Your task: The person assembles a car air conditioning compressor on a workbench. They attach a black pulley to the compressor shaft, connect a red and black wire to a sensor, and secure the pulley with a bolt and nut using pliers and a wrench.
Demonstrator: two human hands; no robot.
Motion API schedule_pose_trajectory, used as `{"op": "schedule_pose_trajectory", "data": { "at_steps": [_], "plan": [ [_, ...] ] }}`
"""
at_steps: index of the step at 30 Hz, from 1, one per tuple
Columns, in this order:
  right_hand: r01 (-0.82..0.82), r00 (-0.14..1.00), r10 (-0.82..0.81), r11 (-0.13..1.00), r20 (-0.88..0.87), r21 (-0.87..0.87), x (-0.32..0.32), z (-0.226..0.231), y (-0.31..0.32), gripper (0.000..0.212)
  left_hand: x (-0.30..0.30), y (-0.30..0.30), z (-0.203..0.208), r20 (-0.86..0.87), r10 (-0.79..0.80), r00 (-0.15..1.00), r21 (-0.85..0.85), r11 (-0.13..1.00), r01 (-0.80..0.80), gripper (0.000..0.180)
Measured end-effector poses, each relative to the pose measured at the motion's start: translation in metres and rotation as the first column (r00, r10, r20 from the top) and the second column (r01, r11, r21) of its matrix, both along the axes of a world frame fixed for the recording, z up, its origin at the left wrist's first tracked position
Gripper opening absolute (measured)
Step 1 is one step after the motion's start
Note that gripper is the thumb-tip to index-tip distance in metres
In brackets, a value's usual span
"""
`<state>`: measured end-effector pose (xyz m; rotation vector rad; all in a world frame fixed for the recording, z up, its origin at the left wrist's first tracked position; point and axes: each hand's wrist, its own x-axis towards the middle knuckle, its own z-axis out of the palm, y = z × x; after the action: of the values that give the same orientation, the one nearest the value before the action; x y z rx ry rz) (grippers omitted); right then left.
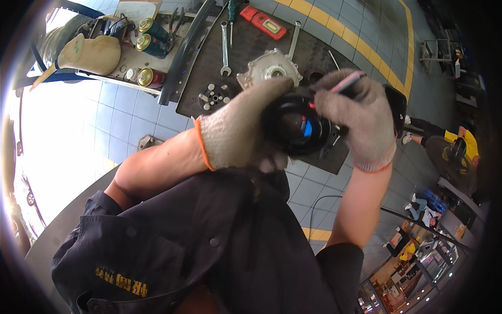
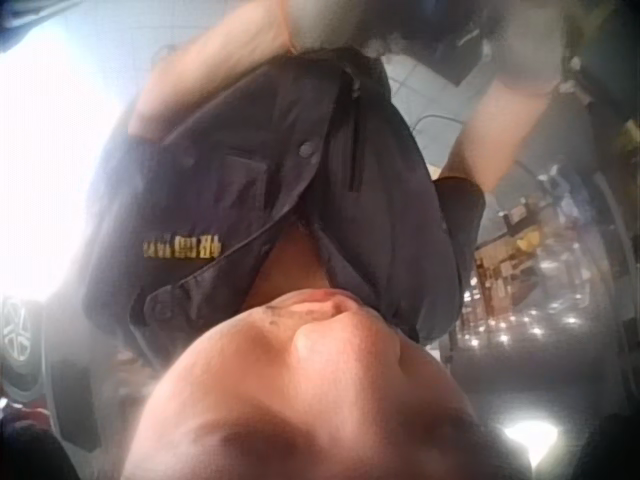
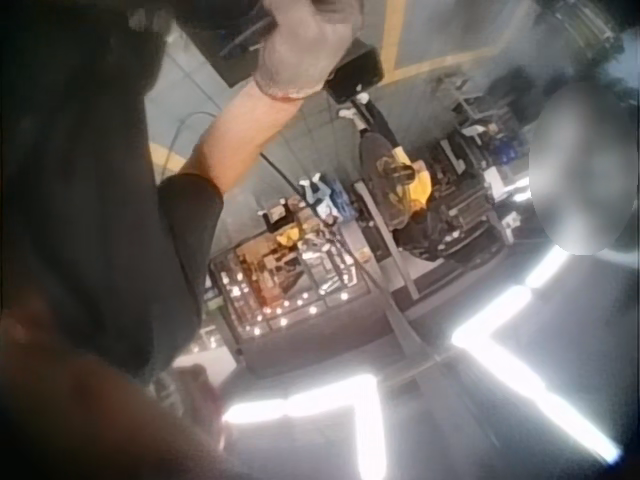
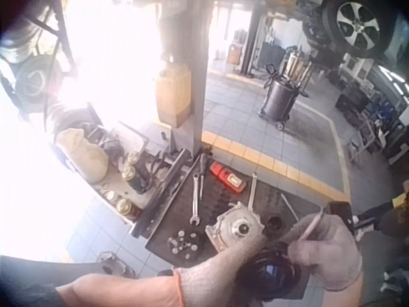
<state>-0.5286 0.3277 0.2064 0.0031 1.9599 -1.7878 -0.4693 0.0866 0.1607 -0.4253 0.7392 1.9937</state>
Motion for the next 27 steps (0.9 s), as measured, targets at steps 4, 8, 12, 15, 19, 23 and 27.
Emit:
{"op": "schedule_pose_trajectory", "data": {
  "at_steps": [4,8,12,15,19,23,27],
  "plan": [
    [0.043,0.995,-0.034,0.995,-0.096,0.086,0.035,-0.014,0.015,0.036,0.014,0.010,-0.017,-0.020,-0.079,0.997,0.050,0.996,0.080,0.060],
    [0.041,0.997,-0.028,0.984,-0.076,0.174,0.069,-0.027,0.037,0.044,0.026,0.026,-0.046,0.156,-0.180,0.971,0.240,0.961,0.140,0.029],
    [0.007,0.999,-0.017,0.974,0.044,0.228,0.080,-0.038,0.059,0.048,0.035,0.047,-0.065,0.074,-0.266,0.961,-0.069,0.960,0.271,0.063],
    [-0.076,0.993,0.048,0.961,0.111,0.264,0.080,-0.057,0.075,0.055,0.034,0.059,-0.078,0.003,-0.275,0.961,-0.137,0.952,0.273,0.062],
    [-0.187,0.968,0.223,0.948,-0.116,0.258,0.077,-0.083,0.094,0.044,0.031,0.066,-0.096,-0.065,-0.305,0.950,-0.126,0.947,0.296,0.059],
    [-0.153,0.973,0.173,0.979,-0.154,0.133,0.067,-0.095,0.096,0.037,0.033,0.069,-0.112,-0.167,-0.304,0.938,-0.092,0.952,0.293,0.057],
    [-0.201,0.971,0.202,0.979,-0.129,0.025,0.039,-0.096,0.094,0.034,0.040,0.068,-0.137,-0.353,-0.253,0.901,-0.032,0.966,0.258,0.056]
  ]
}}
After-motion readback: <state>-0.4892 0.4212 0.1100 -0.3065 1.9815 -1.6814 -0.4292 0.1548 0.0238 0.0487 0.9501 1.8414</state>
